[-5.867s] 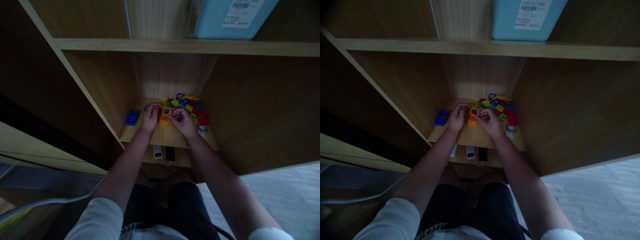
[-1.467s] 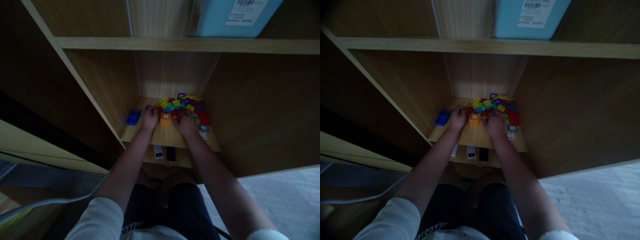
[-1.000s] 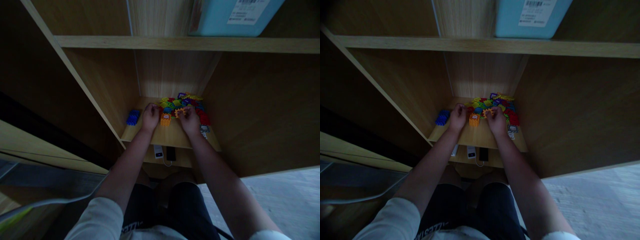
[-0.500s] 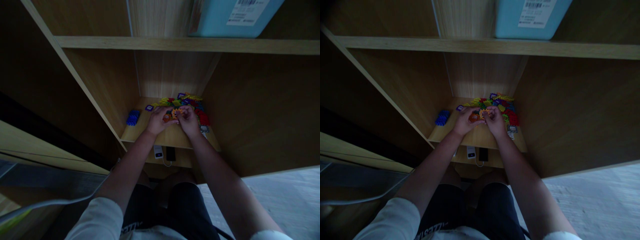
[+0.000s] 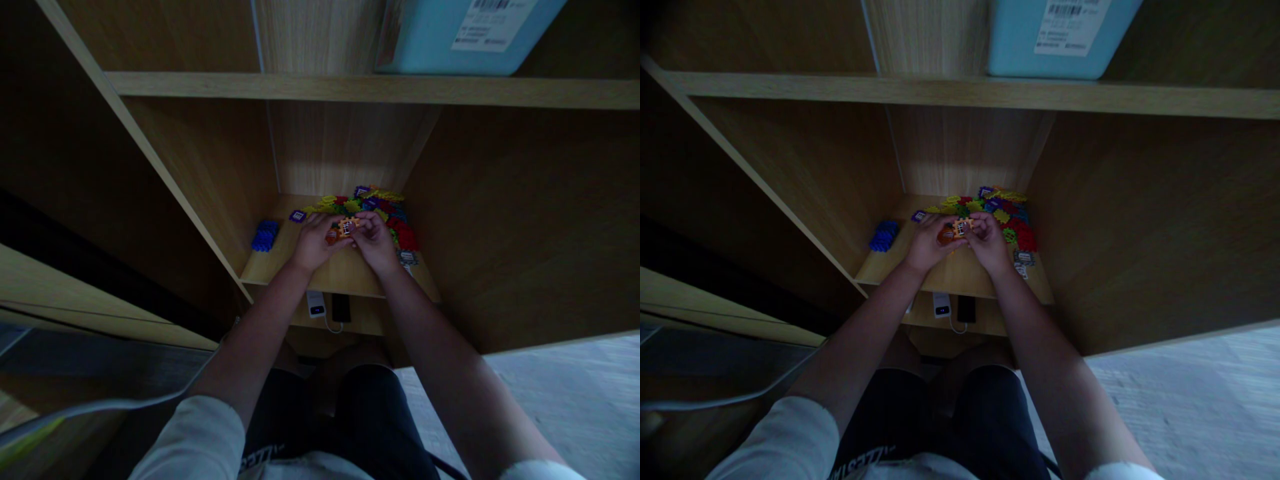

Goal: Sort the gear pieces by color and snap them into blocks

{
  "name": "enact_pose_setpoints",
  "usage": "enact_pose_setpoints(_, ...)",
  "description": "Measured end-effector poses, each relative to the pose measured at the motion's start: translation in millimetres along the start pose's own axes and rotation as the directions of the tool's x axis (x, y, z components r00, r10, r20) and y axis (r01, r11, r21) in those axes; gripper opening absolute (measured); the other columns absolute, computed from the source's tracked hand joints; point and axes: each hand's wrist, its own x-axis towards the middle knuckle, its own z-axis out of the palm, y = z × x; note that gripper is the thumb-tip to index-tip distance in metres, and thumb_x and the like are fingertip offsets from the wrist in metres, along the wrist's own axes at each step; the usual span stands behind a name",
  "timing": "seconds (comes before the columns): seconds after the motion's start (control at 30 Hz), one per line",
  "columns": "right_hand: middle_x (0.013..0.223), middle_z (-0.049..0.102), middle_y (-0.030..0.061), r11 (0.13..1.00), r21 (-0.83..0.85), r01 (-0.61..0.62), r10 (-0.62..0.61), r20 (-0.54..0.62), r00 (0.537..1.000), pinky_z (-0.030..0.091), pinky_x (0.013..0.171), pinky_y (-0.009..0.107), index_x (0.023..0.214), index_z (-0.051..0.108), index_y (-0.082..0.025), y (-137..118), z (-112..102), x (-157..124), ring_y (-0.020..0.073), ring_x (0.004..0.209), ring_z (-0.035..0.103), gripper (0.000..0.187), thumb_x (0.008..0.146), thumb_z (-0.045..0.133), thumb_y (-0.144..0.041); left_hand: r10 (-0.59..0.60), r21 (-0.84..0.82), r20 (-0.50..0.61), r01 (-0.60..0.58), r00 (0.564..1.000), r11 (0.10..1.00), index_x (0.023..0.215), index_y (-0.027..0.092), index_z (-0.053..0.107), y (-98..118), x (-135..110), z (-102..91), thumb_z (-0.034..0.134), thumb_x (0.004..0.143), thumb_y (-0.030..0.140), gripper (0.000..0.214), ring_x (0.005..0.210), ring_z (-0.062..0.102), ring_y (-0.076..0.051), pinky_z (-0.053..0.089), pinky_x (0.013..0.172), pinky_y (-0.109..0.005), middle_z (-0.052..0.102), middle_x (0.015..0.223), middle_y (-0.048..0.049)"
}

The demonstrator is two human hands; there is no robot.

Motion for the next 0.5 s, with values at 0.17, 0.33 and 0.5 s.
enact_pose_setpoints(0.17,0.093,0.067,-0.0018,0.998,0.056,-0.007,0.006,0.012,1.0,0.053,0.061,0.031,0.119,0.061,-0.031,-0.7,-0.2,1.3,0.0202,0.078,0.065,0.055,0.08,0.083,-0.063,-0.024,0.028,-0.013,0.024,1.0,0.999,0.13,0.025,0.074,-0.4,-0.2,-0.2,0.088,0.09,0.049,0.048,0.115,0.071,-0.031,0.054,0.104,-0.048,0.08,0.121,-0.011)
enact_pose_setpoints(0.33,0.096,0.072,-0.0011,0.992,0.11,-0.058,0.052,0.058,0.997,0.056,0.067,0.031,0.115,0.069,-0.03,-0.2,-1.3,2.3,0.0186,0.08,0.066,0.05,0.079,0.085,-0.06,-0.042,0.029,-0.013,0.043,0.999,0.999,0.13,0.026,0.074,-0.2,-0.5,0.1,0.086,0.092,0.05,0.047,0.115,0.071,-0.031,0.054,0.103,-0.047,0.08,0.119,-0.0097)
enact_pose_setpoints(0.5,0.095,0.077,-0.0019,0.962,0.232,-0.141,0.118,0.108,0.987,0.057,0.073,0.029,0.1,0.073,-0.027,0.4,-2.4,2.0,0.0152,0.079,0.068,0.041,0.075,0.091,-0.055,-0.034,0.012,-0.018,0.034,0.999,0.999,0.13,0.024,0.074,-0.4,-1.1,0.0,0.086,0.092,0.05,0.048,0.112,0.071,-0.03,0.054,0.102,-0.046,0.08,0.116,-0.0099)
